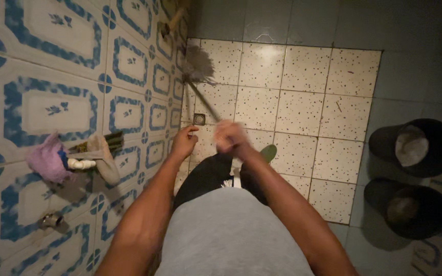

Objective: The person mops a tiled bathroom floor using a string mop and two buckets. They repeatedly dip the mop into soapy water, wring it by hand, and push the mop across the floor in back-and-forth strokes, covering the area near the toilet and along the walls.

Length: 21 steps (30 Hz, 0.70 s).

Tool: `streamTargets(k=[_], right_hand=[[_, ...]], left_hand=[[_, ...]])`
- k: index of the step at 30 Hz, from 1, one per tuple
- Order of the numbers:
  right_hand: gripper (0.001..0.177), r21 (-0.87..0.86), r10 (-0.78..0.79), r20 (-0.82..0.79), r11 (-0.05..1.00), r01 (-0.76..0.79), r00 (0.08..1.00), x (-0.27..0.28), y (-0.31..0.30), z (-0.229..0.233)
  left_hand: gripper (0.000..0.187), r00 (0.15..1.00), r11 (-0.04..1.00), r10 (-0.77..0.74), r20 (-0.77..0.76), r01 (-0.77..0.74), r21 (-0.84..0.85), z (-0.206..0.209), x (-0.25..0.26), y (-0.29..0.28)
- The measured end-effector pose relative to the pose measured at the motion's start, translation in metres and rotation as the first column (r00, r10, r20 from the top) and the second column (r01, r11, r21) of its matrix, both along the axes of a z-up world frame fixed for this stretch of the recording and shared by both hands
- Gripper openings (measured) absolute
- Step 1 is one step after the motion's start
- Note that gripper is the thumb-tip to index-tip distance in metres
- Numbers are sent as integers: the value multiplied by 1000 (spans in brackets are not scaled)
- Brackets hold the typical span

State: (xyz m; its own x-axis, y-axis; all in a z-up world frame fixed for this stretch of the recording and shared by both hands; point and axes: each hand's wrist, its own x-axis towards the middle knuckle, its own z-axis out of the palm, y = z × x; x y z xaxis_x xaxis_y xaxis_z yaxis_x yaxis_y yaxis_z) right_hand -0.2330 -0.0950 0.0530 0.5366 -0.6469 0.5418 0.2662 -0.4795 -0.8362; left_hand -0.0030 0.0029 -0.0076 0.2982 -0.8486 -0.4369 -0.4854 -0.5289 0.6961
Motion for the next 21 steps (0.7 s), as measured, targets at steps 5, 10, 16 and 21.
streamTargets(k=[5, 10, 16, 21], right_hand=[[22, -128, 286, -388, 925, -358, 876, 25, 32, 74], [7, -31, 85, -498, 993, -115, 863, -37, 27, 57], [20, -361, -708, -413, 705, 610, 574, -186, 0, -16], [25, 263, -861, -295, 343, 902, 414, -381, 34, 1]], left_hand=[[35, 995, 986, -100, 30, 103, -130, -19, 11, -10], [31, 981, 959, -175, 83, 189, -213, -39, 2, -31], [32, 963, 955, -259, 72, 267, -131, -38, -21, -58], [33, 956, 954, -291, -25, 288, -81, -34, -31, -72]])
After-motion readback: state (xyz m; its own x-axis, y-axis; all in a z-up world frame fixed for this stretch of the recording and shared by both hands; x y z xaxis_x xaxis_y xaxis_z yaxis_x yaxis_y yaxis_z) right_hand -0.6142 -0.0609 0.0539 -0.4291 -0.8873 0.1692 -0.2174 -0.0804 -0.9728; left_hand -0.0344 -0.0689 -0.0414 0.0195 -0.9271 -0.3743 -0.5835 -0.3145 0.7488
